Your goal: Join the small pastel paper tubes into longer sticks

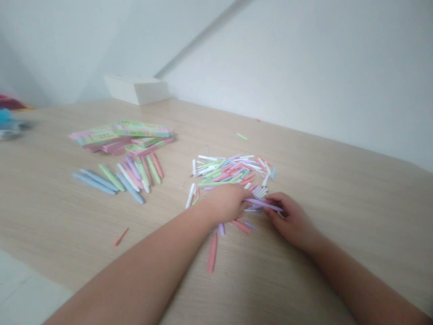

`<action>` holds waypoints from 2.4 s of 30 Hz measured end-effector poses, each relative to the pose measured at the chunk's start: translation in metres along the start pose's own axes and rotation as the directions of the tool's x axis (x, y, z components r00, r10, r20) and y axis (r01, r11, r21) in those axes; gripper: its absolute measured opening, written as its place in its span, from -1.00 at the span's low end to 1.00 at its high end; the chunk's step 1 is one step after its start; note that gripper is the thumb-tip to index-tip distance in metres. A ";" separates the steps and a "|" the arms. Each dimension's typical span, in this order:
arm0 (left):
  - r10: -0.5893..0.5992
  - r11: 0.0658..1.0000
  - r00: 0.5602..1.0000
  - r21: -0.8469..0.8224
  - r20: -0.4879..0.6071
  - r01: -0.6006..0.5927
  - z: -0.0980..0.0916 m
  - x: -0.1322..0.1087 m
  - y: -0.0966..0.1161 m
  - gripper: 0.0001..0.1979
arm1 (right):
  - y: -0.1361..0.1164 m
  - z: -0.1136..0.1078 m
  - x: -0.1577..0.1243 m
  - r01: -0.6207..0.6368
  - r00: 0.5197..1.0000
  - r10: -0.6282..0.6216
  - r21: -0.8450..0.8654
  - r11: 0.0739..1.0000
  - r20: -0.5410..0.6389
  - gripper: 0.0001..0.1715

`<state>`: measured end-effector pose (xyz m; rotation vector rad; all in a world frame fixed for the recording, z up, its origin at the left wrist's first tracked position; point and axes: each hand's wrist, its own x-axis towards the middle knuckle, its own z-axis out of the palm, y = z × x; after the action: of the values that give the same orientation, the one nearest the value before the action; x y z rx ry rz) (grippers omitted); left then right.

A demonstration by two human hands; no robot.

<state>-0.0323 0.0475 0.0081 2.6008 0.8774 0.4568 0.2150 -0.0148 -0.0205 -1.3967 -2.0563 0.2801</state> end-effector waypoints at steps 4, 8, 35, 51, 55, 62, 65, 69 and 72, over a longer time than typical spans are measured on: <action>-0.006 1.000 1.000 0.007 0.000 0.006 0.001 0.000 0.000 -0.68 | 0.002 0.001 0.001 -0.020 0.999 0.019 -0.004 1.000 -0.037 -0.76; -0.009 1.000 1.000 0.015 -0.030 0.010 0.002 0.001 0.000 -0.70 | 0.003 0.000 0.003 0.000 0.999 0.000 -0.012 1.000 -0.037 -0.77; -0.135 0.990 0.984 0.033 -0.120 0.140 0.003 -0.001 -0.001 -0.72 | 0.001 -0.005 0.008 0.200 0.956 -0.158 -0.156 0.967 0.248 -0.81; -0.034 0.984 0.997 0.175 0.073 0.021 -0.001 -0.004 0.009 -0.78 | -0.007 -0.002 0.007 0.164 0.958 -0.118 -0.161 0.973 0.262 -0.75; -0.047 0.974 0.998 0.222 0.045 0.036 0.003 -0.003 0.012 -0.79 | -0.006 -0.003 0.008 0.210 0.947 -0.172 -0.116 0.971 0.272 -0.63; -0.100 0.968 0.994 0.233 0.034 0.090 0.006 0.000 0.014 -0.77 | -0.008 -0.005 0.009 0.204 0.930 -0.153 -0.122 0.971 0.334 -0.56; -0.102 0.967 0.995 0.237 0.012 0.097 0.008 0.000 0.012 -0.76 | -0.008 -0.003 0.009 0.193 0.938 -0.133 -0.164 0.967 0.322 -0.63; -0.068 0.977 0.998 0.203 -0.018 0.070 0.010 -0.001 0.008 -0.77 | -0.007 0.000 0.009 0.196 0.943 -0.126 -0.209 0.958 0.308 -0.72; -0.042 0.978 0.999 0.204 -0.009 0.043 0.008 -0.001 0.006 -0.78 | -0.009 0.000 0.010 0.192 0.946 -0.117 -0.232 0.953 0.302 -0.74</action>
<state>-0.0269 0.0402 0.0035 2.7599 1.0283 0.3793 0.2060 -0.0098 -0.0129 -1.3971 -2.5037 0.1551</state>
